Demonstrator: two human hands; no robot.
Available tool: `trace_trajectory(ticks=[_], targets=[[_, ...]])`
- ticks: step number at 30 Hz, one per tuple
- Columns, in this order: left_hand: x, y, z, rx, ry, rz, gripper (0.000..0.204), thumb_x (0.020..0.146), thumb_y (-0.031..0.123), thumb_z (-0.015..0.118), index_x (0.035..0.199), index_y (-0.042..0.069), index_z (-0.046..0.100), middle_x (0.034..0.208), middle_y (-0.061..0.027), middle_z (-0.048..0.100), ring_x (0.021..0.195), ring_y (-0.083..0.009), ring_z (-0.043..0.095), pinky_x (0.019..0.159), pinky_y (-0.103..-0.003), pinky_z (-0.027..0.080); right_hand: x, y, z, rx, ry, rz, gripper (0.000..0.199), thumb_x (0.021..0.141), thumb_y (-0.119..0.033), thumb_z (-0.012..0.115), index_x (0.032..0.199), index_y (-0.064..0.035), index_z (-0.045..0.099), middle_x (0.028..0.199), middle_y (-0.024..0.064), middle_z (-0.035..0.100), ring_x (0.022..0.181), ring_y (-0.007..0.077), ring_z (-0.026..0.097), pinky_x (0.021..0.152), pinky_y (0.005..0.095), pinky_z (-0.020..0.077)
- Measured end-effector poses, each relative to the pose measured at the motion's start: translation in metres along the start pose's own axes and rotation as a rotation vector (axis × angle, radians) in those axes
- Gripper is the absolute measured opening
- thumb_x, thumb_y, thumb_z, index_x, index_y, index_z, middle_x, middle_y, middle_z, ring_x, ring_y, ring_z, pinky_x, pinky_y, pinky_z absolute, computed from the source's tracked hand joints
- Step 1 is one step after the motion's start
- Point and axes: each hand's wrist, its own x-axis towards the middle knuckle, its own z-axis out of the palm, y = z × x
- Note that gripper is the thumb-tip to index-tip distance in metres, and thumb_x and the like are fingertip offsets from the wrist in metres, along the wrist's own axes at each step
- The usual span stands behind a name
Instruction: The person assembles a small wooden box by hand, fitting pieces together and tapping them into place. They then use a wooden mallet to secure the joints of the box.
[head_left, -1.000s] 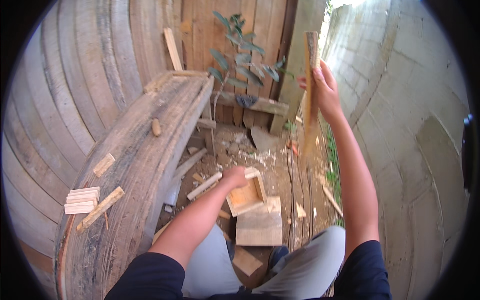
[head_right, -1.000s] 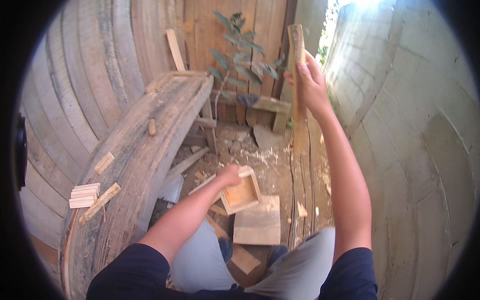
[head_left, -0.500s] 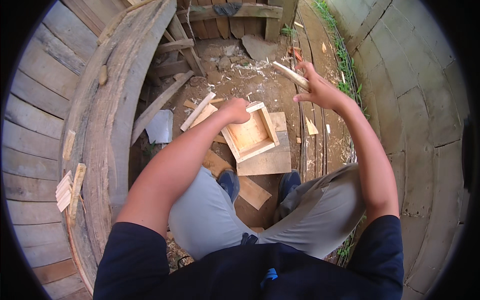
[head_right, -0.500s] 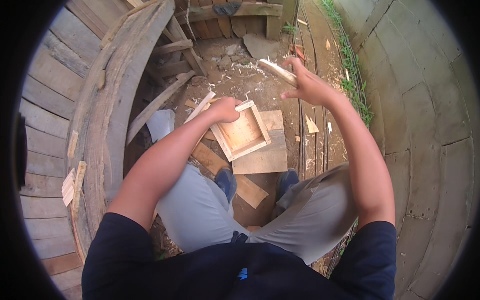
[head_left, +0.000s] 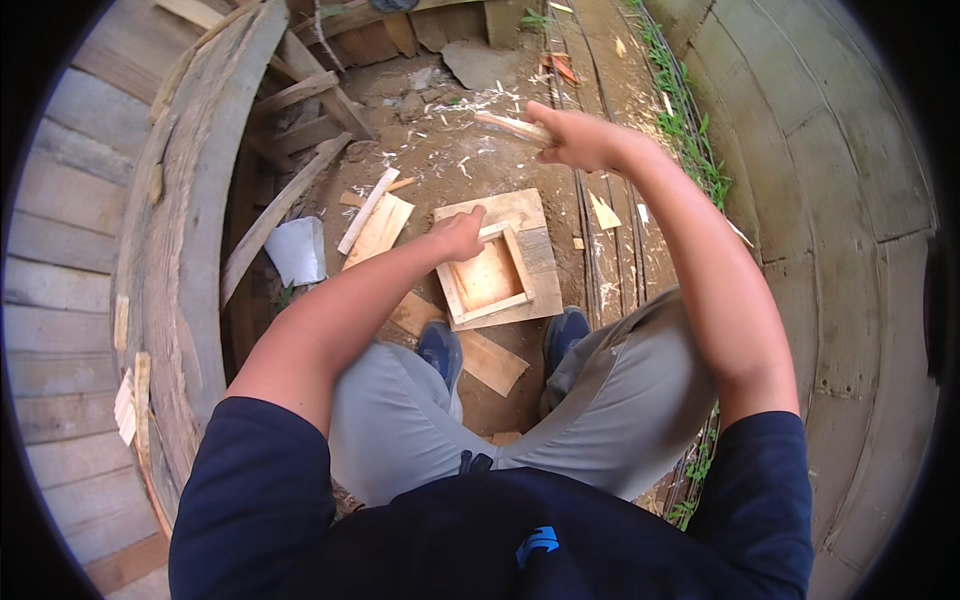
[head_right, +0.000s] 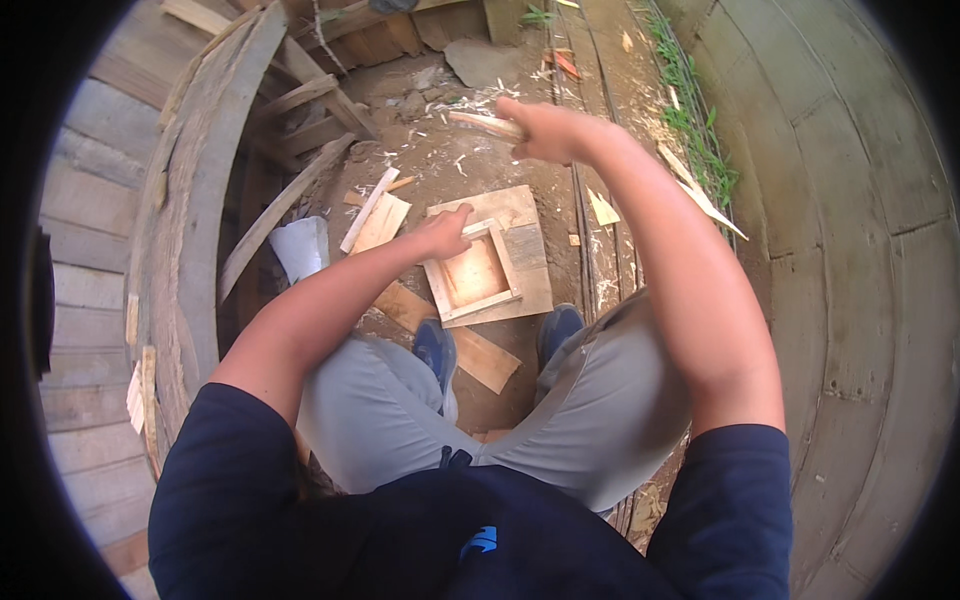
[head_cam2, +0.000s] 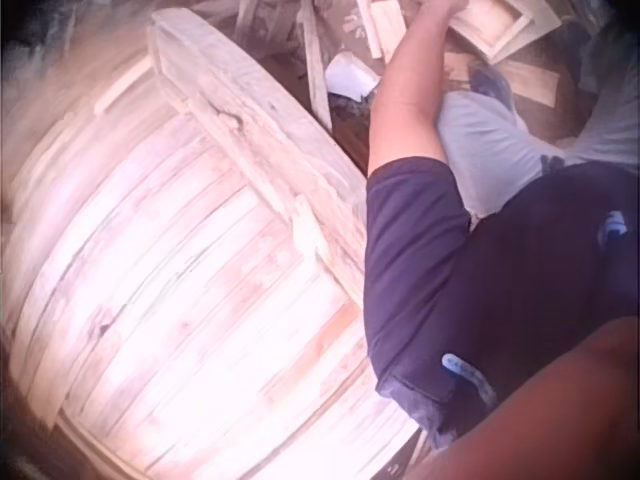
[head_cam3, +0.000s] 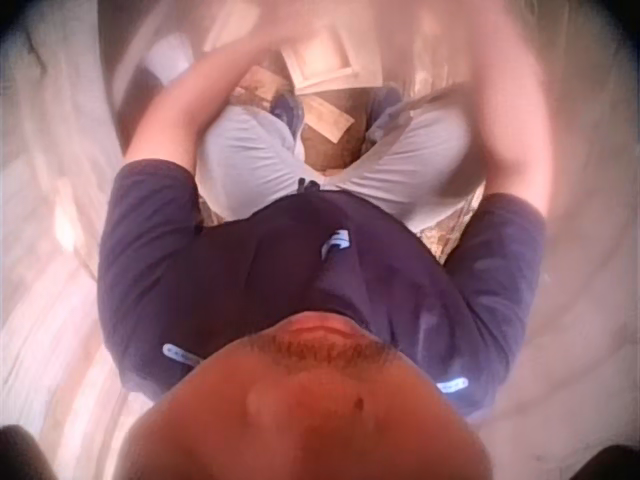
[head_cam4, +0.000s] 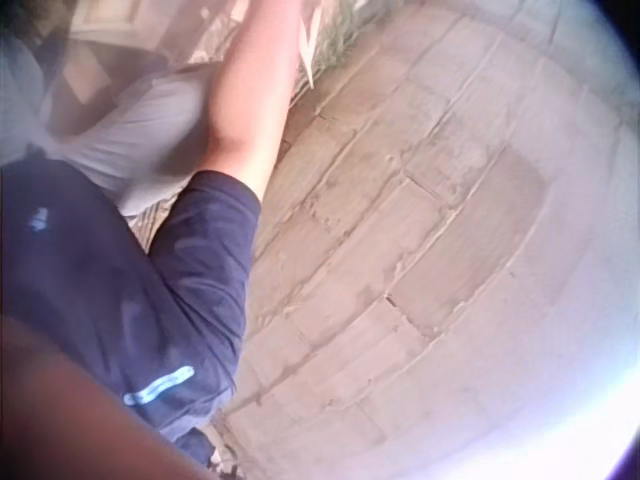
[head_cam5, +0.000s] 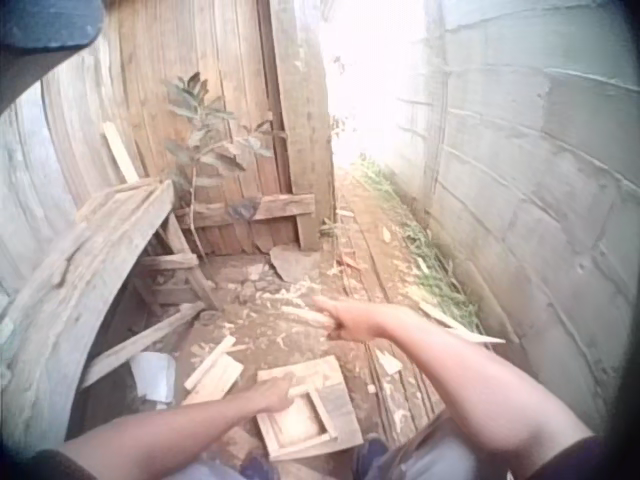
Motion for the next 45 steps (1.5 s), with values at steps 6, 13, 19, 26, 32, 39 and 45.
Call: trace_trajectory(ticks=[6, 13, 19, 26, 32, 39, 45], targets=[[-0.024, -0.038, -0.063, 0.063, 0.149, 0.289, 0.064, 0.079, 0.042, 0.082, 0.134, 0.015, 0.064, 0.131, -0.0147, 0.067, 0.123, -0.0344, 0.062, 0.105, -0.048, 0.049, 0.052, 0.023, 0.022, 0.02, 0.07, -0.12, 0.078, 0.089, -0.002, 0.069, 0.158, -0.0062, 0.032, 0.151, 0.0226, 0.05, 0.138, 0.0355, 0.05, 0.113, 0.0451, 0.0413], [-0.187, -0.006, -0.251, 0.377, 0.828, 0.196, 0.034, 0.083, 0.032, 0.065, 0.114, 0.026, 0.075, 0.107, -0.008, 0.075, 0.104, -0.0317, 0.07, 0.086, -0.049, 0.056, 0.13, 0.089, 0.075, 0.292, -0.102, 0.043, 0.084, 0.095, 0.005, 0.053, 0.166, -0.016, 0.014, 0.141, 0.013, 0.054, 0.077, 0.0144, 0.051, 0.068, 0.029, 0.0485], [-0.51, -0.072, -0.338, 0.483, 1.281, -0.199, 0.044, 0.086, 0.043, 0.06, 0.124, 0.026, 0.073, 0.107, -0.0077, 0.077, 0.098, -0.0295, 0.073, 0.086, -0.045, 0.057, 0.153, 0.078, 0.097, 0.366, -0.139, -0.038, 0.085, 0.095, -0.002, 0.056, 0.165, -0.0163, 0.01, 0.121, 0.0169, 0.059, 0.069, 0.0188, 0.056, 0.056, 0.0333, 0.0481], [-0.841, -0.074, -0.128, 0.456, 1.29, -1.11, 0.044, 0.1, 0.043, 0.062, 0.125, 0.008, 0.07, 0.118, -0.0117, 0.074, 0.106, -0.0263, 0.071, 0.094, -0.044, 0.057, 0.141, 0.076, 0.093, 0.257, -0.12, -0.044, 0.088, 0.092, 0.0, 0.059, 0.165, -0.0113, 0.01, 0.109, 0.0142, 0.059, 0.066, 0.0188, 0.057, 0.054, 0.0331, 0.0488], [-0.995, 0.071, 0.093, 0.472, 1.678, -1.845, 0.029, 0.089, 0.029, 0.064, 0.109, 0.01, 0.073, 0.089, -0.0168, 0.074, 0.088, -0.0317, 0.073, 0.079, -0.042, 0.055, 0.146, 0.065, 0.111, 0.243, -0.222, -0.075, 0.087, 0.095, 0.0, 0.06, 0.164, -0.0126, 0.009, 0.094, 0.0095, 0.056, 0.06, 0.0179, 0.054, 0.048, 0.0345, 0.0467], [-0.978, 0.06, 0.269, -0.278, 1.689, -1.939, 0.028, 0.089, 0.019, 0.057, 0.105, 0.001, 0.072, 0.094, -0.0235, 0.074, 0.088, -0.0323, 0.074, 0.081, -0.043, 0.057, 0.183, 0.102, 0.106, 0.258, -0.167, -0.249, 0.086, 0.092, 0.004, 0.058, 0.162, -0.0107, 0.012, 0.091, 0.01, 0.058, 0.056, 0.0191, 0.055, 0.045, 0.0346, 0.0481], [-0.931, 0.061, 0.162, -0.873, 1.523, -1.311, 0.028, 0.104, 0.019, 0.05, 0.127, 0.006, 0.061, 0.108, -0.0087, 0.066, 0.092, -0.0175, 0.064, 0.078, -0.036, 0.059, 0.149, 0.082, 0.108, 0.219, -0.204, -0.147, 0.081, 0.092, 0.002, 0.059, 0.16, -0.0087, 0.017, 0.097, 0.0117, 0.058, 0.066, 0.0207, 0.055, 0.054, 0.035, 0.0477]])
